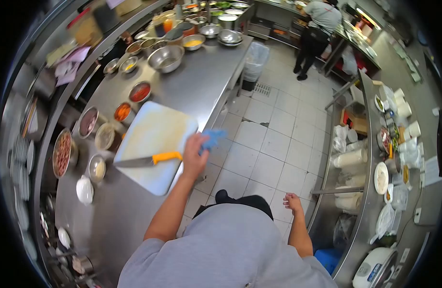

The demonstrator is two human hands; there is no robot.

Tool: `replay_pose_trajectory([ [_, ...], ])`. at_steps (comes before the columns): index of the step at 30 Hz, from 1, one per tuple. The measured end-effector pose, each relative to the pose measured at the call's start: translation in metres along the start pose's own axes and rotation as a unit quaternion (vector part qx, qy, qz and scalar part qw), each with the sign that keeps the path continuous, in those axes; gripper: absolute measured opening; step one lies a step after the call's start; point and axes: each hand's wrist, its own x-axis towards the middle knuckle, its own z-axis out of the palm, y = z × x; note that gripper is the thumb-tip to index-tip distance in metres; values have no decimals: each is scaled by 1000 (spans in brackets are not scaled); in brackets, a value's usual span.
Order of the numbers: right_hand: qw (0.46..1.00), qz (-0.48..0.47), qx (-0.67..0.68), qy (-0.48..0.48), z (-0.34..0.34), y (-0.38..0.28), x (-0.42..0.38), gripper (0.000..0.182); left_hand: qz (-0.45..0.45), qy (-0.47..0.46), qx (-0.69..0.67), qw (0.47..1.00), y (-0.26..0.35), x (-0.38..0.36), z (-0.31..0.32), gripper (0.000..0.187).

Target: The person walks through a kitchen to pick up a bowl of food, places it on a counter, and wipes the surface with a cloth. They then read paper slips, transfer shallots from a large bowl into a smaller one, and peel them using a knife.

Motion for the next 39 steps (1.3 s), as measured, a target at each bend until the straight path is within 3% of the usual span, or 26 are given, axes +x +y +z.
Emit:
replay_pose_trajectory([
  [3,1000,2,2,15,-6,-24,7,31,-3,75,86,994,-44,87,8,38],
  [5,999,20,22,22,-6,-28,15,31,-40,42,127,990,-93,123,22,42],
  [7,998,47,29,29,-16,-17,23,31,-96,-82,135,983,-180,138,48,54],
  [8,997,64,27,29,-20,-11,31,30,-138,-152,195,959,-195,146,57,64],
  [9,996,82,31,33,-24,-3,40,29,-137,-172,288,932,-214,148,72,71],
  [10,995,98,23,23,-30,8,51,28,-206,-232,297,903,-253,154,86,78],
  [11,993,115,19,17,-38,17,64,27,-245,-219,324,887,-270,154,102,81],
  [15,979,191,-66,11,-67,-1,113,27,-310,-136,469,816,-250,197,158,81],
  [19,987,150,-62,10,-103,-70,183,27,-288,-136,538,780,-278,255,194,81],
  [21,990,105,-90,4,-119,-131,214,28,-311,-186,494,791,-263,287,213,80],
  [22,992,86,-88,12,-129,-156,235,28,-264,-218,485,805,-264,297,225,78],
  [23,994,66,-91,12,-139,-180,258,29,-271,-209,393,853,-253,301,239,75],
  [24,994,43,-98,-1,-146,-205,283,30,-238,-159,376,881,-269,288,264,73],
  [25,996,19,-85,-3,-156,-235,300,31,-200,-170,322,910,-266,280,269,71],
  [29,998,-57,6,-25,-161,-360,352,31,-107,-198,312,923,-216,271,258,56],
  [30,997,-61,-11,-34,-159,-381,356,32,-126,-230,291,920,-204,270,244,56],
  [33,995,-57,-36,-71,-157,-418,381,34,-199,-179,328,906,-236,267,222,56],
  [37,992,23,-83,-94,-155,-402,424,27,-384,-37,429,817,-290,320,228,64],
  [39,977,-5,-169,-126,-167,-389,447,26,-383,-11,433,816,-310,363,249,66],
])
